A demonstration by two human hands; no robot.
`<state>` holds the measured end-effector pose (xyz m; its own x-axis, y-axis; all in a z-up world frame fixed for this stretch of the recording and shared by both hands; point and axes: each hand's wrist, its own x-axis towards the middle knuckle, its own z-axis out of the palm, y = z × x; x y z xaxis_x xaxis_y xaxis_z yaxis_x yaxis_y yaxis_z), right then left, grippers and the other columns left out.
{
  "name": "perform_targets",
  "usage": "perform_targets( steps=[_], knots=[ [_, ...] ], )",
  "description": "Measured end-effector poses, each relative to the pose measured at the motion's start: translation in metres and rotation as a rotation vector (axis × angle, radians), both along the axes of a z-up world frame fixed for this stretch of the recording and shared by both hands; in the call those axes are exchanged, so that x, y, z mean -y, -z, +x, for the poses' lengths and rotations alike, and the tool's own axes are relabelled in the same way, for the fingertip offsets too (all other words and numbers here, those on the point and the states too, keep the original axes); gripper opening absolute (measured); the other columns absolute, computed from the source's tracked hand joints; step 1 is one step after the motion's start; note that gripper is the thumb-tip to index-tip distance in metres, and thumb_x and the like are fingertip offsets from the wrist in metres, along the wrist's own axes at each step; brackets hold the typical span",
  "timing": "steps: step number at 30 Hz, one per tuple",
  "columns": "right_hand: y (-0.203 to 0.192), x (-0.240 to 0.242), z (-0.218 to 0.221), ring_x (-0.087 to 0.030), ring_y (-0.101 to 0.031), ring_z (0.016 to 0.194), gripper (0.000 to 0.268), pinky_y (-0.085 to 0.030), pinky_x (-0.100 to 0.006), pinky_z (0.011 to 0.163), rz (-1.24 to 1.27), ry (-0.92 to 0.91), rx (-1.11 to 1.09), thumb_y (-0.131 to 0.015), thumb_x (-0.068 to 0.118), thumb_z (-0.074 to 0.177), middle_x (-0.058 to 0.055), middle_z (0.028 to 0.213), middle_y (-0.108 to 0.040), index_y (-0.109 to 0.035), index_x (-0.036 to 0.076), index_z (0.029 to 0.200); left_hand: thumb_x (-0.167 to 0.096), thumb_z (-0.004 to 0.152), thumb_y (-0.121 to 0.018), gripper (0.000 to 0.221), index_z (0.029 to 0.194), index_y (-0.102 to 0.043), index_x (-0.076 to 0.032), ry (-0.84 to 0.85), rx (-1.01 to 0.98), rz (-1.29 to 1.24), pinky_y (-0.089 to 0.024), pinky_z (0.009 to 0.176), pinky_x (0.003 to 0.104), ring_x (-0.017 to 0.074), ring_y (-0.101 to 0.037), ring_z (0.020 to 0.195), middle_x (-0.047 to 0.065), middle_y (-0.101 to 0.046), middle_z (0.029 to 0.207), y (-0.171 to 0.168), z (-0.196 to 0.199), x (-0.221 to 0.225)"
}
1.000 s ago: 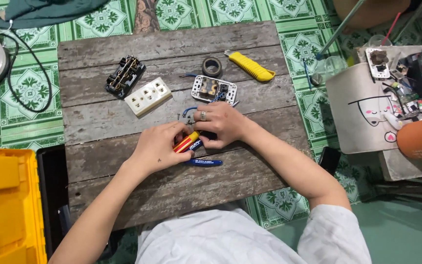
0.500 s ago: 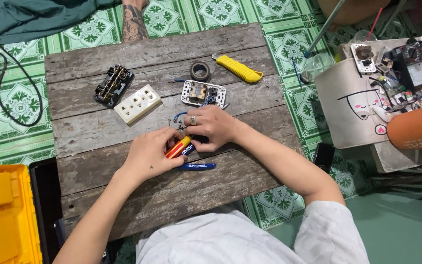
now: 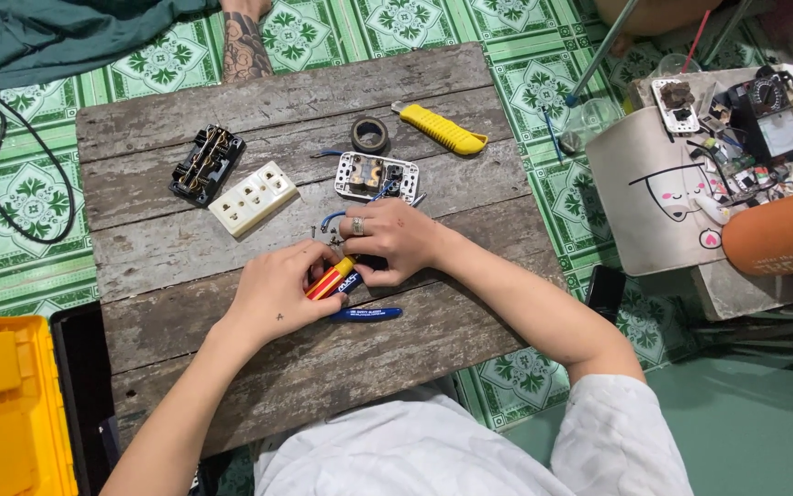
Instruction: The person uses a screwdriver to loosen and tighten screws on an electrical socket, adjusting wires and internal components. They also use pliers to strip wire insulation and manipulate the socket parts on a wooden table.
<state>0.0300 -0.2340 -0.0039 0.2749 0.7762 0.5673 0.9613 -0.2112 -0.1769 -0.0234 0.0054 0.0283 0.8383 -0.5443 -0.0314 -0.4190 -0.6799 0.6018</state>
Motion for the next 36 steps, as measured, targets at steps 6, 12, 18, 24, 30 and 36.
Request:
perform_targets(
  steps=[6,12,18,24,30,36],
  knots=[
    [0.0,0.0,0.0,-0.023,-0.057,0.073,0.02,-0.05,-0.034,0.061,0.007,-0.007,0.004,-0.059,0.031,0.085,-0.004,0.086,-0.058,-0.065,0.012,0.089,-0.047,0.069,-0.082,0.045,0.102,-0.071,-0.019,-0.003,0.001,-0.003,-0.055,0.065,0.036,0.0194,-0.071,0.066,-0.001,-0.067,0.078,0.001,0.0,0.0],
    [-0.001,0.0,0.0,-0.024,-0.056,0.073,0.021,-0.05,-0.035,0.061,0.006,-0.011,-0.013,-0.059,0.031,0.085,-0.004,0.085,-0.057,-0.066,0.012,0.09,-0.047,0.068,-0.082,0.045,0.102,-0.07,-0.02,-0.003,0.002,0.003,-0.055,0.066,0.036,0.0192,-0.071,0.066,-0.003,-0.066,0.078,0.003,0.0,0.0],
    [0.0,0.0,0.001,-0.024,-0.057,0.074,0.021,-0.051,-0.035,0.061,0.005,-0.012,-0.019,-0.059,0.031,0.086,-0.004,0.086,-0.057,-0.065,0.012,0.09,-0.047,0.068,-0.083,0.045,0.101,-0.07,-0.02,-0.006,0.012,0.004,-0.055,0.066,0.037,0.0198,-0.071,0.066,-0.003,-0.067,0.078,0.004,0.0,0.0],
    [0.0,0.0,0.001,-0.024,-0.058,0.075,0.021,-0.052,-0.034,0.062,0.011,-0.01,-0.018,-0.06,0.031,0.085,-0.004,0.085,-0.058,-0.066,0.011,0.089,-0.049,0.069,-0.082,0.045,0.101,-0.069,-0.02,-0.003,0.012,-0.002,-0.055,0.066,0.037,0.0195,-0.071,0.067,-0.003,-0.065,0.077,0.004,0.0,0.0],
    [0.001,0.0,0.0,-0.024,-0.058,0.076,0.021,-0.052,-0.034,0.063,0.009,-0.008,-0.018,-0.059,0.031,0.085,-0.004,0.085,-0.058,-0.066,0.011,0.089,-0.05,0.07,-0.082,0.045,0.102,-0.07,-0.02,-0.001,0.009,0.005,-0.055,0.067,0.036,0.0193,-0.071,0.067,-0.003,-0.066,0.078,0.003,0.0,0.0],
    [0.006,-0.001,0.002,-0.024,-0.059,0.073,0.023,-0.051,-0.034,0.059,0.099,-0.021,0.048,-0.059,0.032,0.087,-0.005,0.082,-0.059,-0.066,0.01,0.086,-0.049,0.071,-0.082,0.044,0.103,-0.07,-0.02,0.008,0.008,0.012,-0.055,0.067,0.035,0.0192,-0.071,0.067,-0.003,-0.065,0.077,0.006,0.002,0.0]
  ],
)
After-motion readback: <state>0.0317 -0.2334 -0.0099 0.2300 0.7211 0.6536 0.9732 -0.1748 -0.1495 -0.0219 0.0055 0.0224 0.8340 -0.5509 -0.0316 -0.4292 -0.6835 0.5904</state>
